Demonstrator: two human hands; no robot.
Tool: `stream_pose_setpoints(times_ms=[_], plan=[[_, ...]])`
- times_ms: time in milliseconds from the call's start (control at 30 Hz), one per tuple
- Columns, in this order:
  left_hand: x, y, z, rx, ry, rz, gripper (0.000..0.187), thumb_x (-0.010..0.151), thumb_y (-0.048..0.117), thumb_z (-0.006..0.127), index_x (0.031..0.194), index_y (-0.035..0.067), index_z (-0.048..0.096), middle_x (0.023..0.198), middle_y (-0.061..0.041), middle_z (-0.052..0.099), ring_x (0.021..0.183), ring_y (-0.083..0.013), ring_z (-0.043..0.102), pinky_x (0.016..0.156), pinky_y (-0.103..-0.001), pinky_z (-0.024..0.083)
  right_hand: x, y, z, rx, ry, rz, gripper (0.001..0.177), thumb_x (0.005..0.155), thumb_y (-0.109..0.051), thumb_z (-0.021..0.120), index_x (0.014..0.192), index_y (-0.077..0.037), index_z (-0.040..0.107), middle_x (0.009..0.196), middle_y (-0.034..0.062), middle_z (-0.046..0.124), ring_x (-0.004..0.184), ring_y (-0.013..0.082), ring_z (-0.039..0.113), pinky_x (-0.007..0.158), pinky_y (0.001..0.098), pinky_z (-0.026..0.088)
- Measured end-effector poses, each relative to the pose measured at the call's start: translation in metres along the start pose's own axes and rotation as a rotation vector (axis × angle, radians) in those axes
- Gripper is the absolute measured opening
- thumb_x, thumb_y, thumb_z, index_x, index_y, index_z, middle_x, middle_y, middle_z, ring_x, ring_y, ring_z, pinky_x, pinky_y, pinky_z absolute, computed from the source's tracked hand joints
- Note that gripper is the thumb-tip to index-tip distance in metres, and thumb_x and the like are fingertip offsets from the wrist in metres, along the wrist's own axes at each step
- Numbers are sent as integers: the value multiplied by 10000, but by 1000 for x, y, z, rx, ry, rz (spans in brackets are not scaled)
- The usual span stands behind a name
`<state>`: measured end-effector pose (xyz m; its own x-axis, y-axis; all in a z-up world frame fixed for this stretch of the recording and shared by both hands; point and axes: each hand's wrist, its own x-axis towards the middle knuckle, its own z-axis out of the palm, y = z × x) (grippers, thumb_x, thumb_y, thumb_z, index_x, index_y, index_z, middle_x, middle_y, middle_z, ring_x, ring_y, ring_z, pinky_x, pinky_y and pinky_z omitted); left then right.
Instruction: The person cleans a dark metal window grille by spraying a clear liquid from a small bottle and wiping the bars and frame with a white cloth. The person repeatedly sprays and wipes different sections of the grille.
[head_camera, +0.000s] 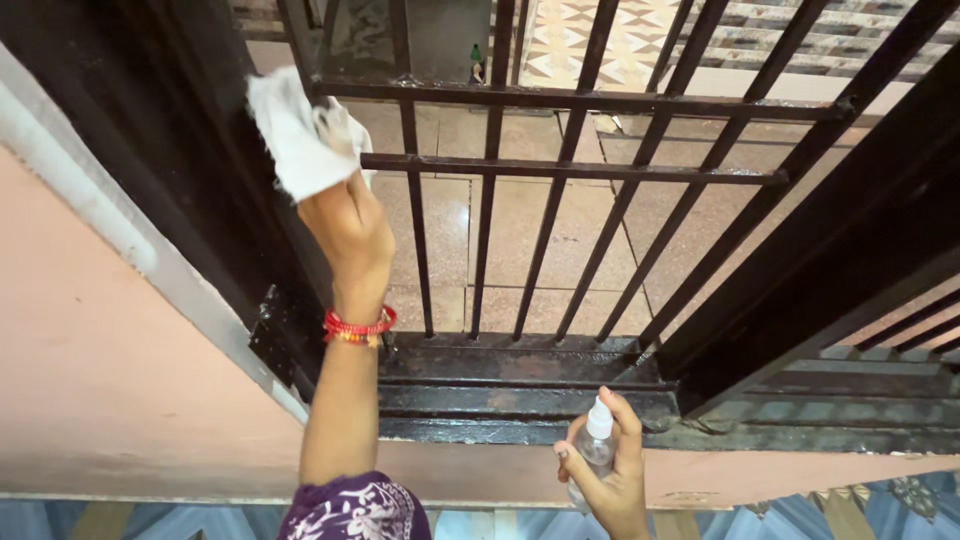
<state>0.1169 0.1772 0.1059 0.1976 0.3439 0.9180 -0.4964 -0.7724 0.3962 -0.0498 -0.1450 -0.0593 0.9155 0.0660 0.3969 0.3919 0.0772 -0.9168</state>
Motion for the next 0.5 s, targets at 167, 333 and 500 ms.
stream_pose_setpoints(times_ms=[167, 333, 500], plan=[[-72, -18, -16, 71, -108, -55, 441, 895, -63, 531, 1327, -20, 609, 1240, -278, 644, 1151, -481, 602, 996, -521, 464, -3, 3, 3, -54, -9, -22, 832, 809, 64, 735, 1496, -157, 320, 841, 75, 638, 594, 111, 641, 493, 265, 564], [-160, -39, -30, 39, -187, -271, 324, 896, -60, 533, 1206, -25, 617, 1090, -251, 663, 1047, -476, 638, 892, -508, 511, -3, 4, 9, -26, -18, 23, 825, 812, 62, 734, 1500, -157, 335, 842, 71, 621, 594, 106, 627, 490, 264, 548], [-221, -57, -51, 120, -317, -386, 305, 880, -49, 510, 1160, -22, 627, 1113, -272, 662, 1018, -483, 624, 855, -508, 512, -5, 3, 15, -104, -48, -31, 807, 820, 41, 757, 1492, -157, 357, 809, 50, 633, 592, 88, 616, 503, 242, 517]])
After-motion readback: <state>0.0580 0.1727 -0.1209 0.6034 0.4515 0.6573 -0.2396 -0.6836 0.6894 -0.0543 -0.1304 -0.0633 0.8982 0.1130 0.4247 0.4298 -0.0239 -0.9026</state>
